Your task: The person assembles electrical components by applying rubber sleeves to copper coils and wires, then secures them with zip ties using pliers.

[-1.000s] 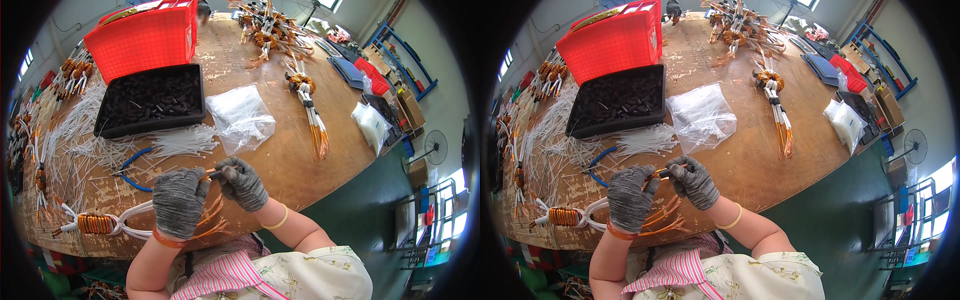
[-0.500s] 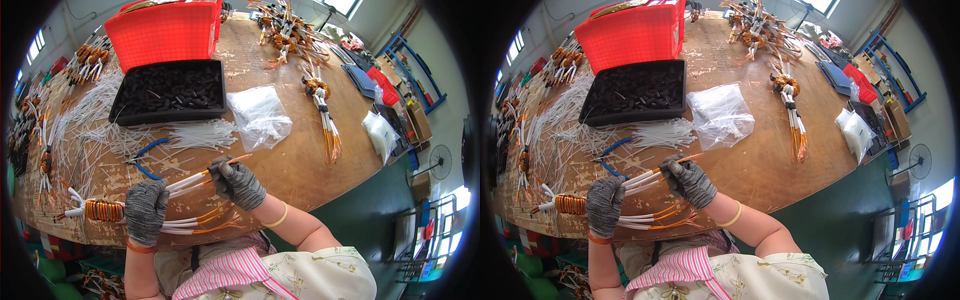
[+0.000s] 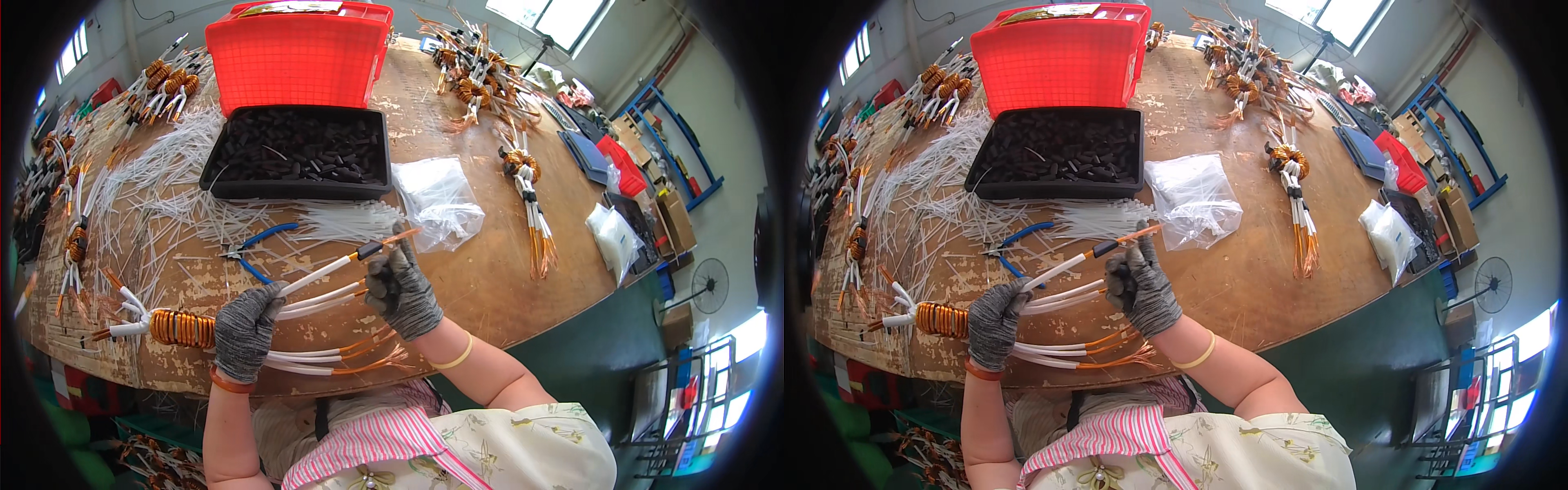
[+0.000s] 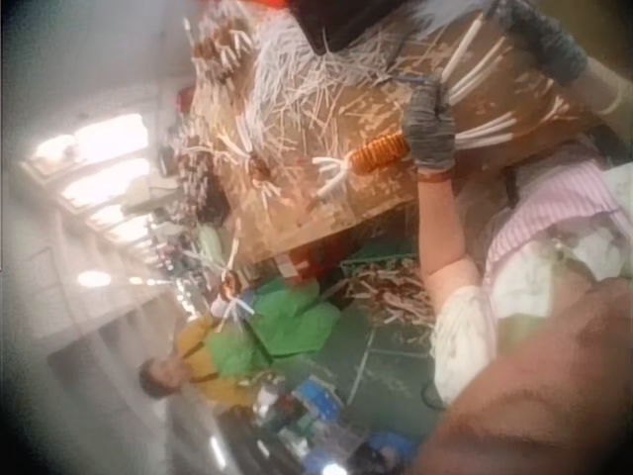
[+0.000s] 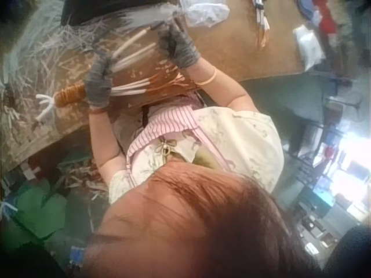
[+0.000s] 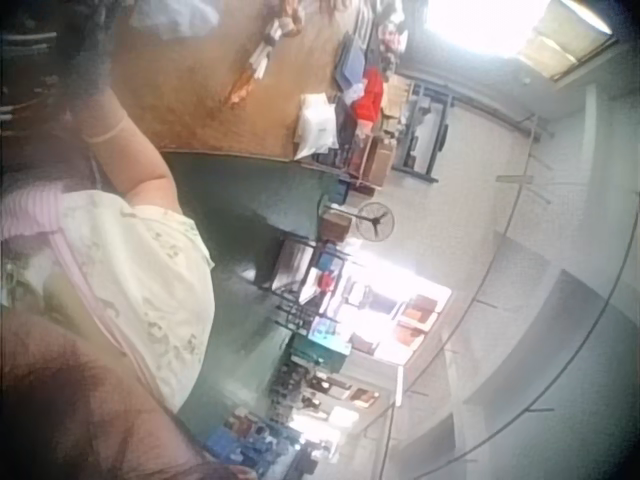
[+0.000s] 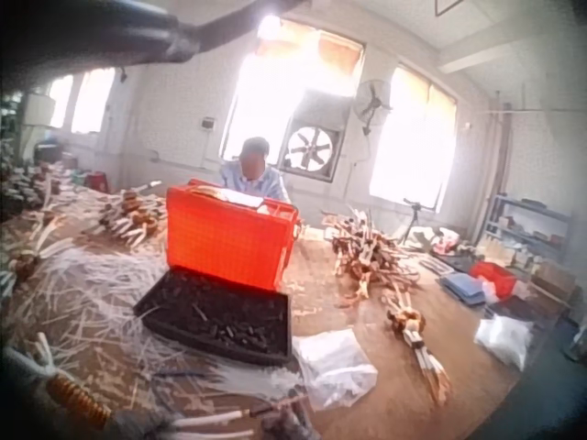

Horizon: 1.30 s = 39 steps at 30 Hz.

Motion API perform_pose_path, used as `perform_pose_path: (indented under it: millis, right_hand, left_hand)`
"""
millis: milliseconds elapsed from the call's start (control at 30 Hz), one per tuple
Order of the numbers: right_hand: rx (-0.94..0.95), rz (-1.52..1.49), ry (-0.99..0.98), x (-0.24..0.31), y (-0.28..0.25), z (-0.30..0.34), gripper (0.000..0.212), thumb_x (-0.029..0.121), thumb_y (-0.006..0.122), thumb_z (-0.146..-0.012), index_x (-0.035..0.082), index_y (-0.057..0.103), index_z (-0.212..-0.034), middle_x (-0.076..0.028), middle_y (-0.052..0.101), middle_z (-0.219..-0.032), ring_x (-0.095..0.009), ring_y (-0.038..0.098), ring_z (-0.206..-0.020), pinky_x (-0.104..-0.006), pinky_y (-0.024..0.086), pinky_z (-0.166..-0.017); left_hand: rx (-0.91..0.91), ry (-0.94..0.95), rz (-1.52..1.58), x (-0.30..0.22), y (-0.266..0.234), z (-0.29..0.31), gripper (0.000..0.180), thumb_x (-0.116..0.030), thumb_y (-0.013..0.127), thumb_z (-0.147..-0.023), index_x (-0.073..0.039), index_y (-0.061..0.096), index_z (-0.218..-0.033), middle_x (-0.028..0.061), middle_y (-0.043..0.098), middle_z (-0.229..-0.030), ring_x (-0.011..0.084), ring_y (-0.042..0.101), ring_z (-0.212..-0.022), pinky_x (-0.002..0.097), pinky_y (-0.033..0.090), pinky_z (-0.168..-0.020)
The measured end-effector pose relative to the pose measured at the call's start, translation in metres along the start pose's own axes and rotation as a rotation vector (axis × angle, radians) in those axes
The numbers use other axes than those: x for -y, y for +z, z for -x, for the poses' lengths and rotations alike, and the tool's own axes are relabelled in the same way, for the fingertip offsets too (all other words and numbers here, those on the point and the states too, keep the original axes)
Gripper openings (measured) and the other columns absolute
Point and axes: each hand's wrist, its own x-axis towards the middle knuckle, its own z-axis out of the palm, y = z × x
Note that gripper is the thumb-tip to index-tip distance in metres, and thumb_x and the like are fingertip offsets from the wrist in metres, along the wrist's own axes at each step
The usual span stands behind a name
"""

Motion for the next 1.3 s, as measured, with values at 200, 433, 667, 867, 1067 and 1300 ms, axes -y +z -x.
perform_pose_path:
  millis: [200,433,667,867,1067,1300]
  right_hand:
    - [0.132,-0.025,0.127,0.001,-0.008,-0.002,0.043,0.035,0.056,-0.088,0.024,0.041,-0.127,0.001,0.057,-0.080,-0.012,0.049,-0.056,-0.0241,0.039,-0.044]
    - [0.217,-0.337,0.224,-0.010,0.002,-0.014,0.036,0.029,0.055,-0.090,0.018,0.048,-0.123,0.002,0.055,-0.082,-0.009,0.043,-0.060,-0.0210,0.035,-0.046]
    - [0.286,0.227,0.236,0.000,0.023,0.014,0.039,0.025,0.060,-0.087,0.013,0.050,-0.123,-0.001,0.056,-0.081,-0.008,0.050,-0.059,-0.0204,0.041,-0.048]
    - [0.116,0.110,-0.042,0.013,0.030,0.001,0.032,0.026,0.058,-0.088,0.007,0.053,-0.114,-0.002,0.057,-0.081,-0.008,0.052,-0.056,-0.0206,0.043,-0.045]
    - [0.144,0.211,-0.053,0.011,0.043,-0.002,0.027,0.021,0.059,-0.088,0.004,0.055,-0.108,-0.002,0.058,-0.076,-0.007,0.050,-0.050,-0.0190,0.041,-0.042]
    - [0.237,0.514,-0.025,-0.015,0.037,-0.022,0.027,0.019,0.065,-0.083,0.003,0.060,-0.104,-0.003,0.060,-0.078,-0.007,0.051,-0.052,-0.0188,0.040,-0.041]
  left_hand:
    - [-0.064,-0.027,0.117,0.002,0.001,0.002,0.016,-0.007,0.064,-0.081,0.000,0.065,-0.096,0.0136,0.066,-0.083,0.0231,0.065,-0.074,0.0316,0.051,-0.067]
    - [-0.088,-0.027,0.196,0.009,0.004,0.005,0.016,-0.005,0.063,-0.082,0.001,0.065,-0.097,0.0132,0.066,-0.084,0.0219,0.065,-0.075,0.0310,0.052,-0.068]
    - [-0.097,-0.096,0.285,0.009,0.002,0.007,0.016,-0.002,0.062,-0.082,0.001,0.065,-0.097,0.0126,0.067,-0.085,0.0198,0.065,-0.078,0.0308,0.052,-0.069]
    - [-0.098,-0.029,0.171,0.008,0.002,0.005,0.017,-0.004,0.064,-0.081,0.000,0.065,-0.096,0.0130,0.066,-0.084,0.0222,0.065,-0.075,0.0312,0.051,-0.068]
    - [-0.084,0.001,0.112,0.006,0.001,0.003,0.016,-0.008,0.064,-0.081,-0.001,0.066,-0.096,0.0133,0.066,-0.082,0.0243,0.064,-0.072,0.0323,0.050,-0.067]
    - [-0.049,0.026,0.043,0.004,-0.001,0.001,0.019,-0.007,0.064,-0.080,-0.003,0.065,-0.099,0.0132,0.065,-0.082,0.0250,0.064,-0.073,0.0330,0.051,-0.067]
